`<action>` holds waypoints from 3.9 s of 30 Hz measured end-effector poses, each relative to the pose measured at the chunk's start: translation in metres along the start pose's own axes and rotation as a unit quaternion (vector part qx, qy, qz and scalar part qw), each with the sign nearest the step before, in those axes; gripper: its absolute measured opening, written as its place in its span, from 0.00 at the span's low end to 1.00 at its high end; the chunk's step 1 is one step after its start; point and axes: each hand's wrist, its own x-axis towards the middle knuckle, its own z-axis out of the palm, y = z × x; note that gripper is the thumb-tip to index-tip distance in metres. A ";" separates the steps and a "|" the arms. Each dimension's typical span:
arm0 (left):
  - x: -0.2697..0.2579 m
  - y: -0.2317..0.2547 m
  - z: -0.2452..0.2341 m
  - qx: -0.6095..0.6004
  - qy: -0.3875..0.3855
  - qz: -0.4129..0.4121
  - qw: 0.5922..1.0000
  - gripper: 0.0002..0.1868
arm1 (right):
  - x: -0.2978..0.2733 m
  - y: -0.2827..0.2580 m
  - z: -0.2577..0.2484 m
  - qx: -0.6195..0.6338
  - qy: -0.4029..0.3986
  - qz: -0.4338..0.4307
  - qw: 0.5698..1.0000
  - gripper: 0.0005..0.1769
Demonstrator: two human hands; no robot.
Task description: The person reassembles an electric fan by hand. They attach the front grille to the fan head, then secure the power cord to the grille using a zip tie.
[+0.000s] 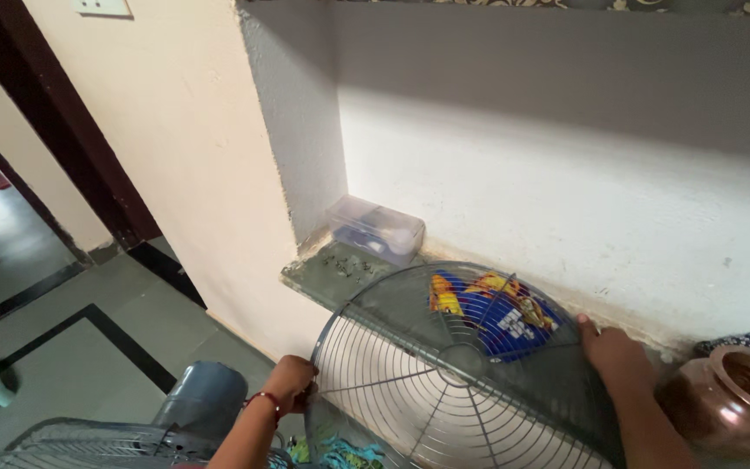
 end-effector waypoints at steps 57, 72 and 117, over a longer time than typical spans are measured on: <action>-0.036 0.034 -0.022 0.272 0.210 0.109 0.933 0.24 | -0.060 -0.022 -0.001 -0.130 0.141 -0.074 0.979 0.42; -0.198 0.078 0.091 0.182 -0.035 0.509 0.840 0.17 | -0.233 -0.196 -0.014 0.524 -0.226 -0.205 0.795 0.41; -0.271 0.066 -0.034 0.041 -0.074 0.488 0.869 0.14 | -0.350 -0.185 -0.072 0.190 -0.062 -0.477 0.856 0.09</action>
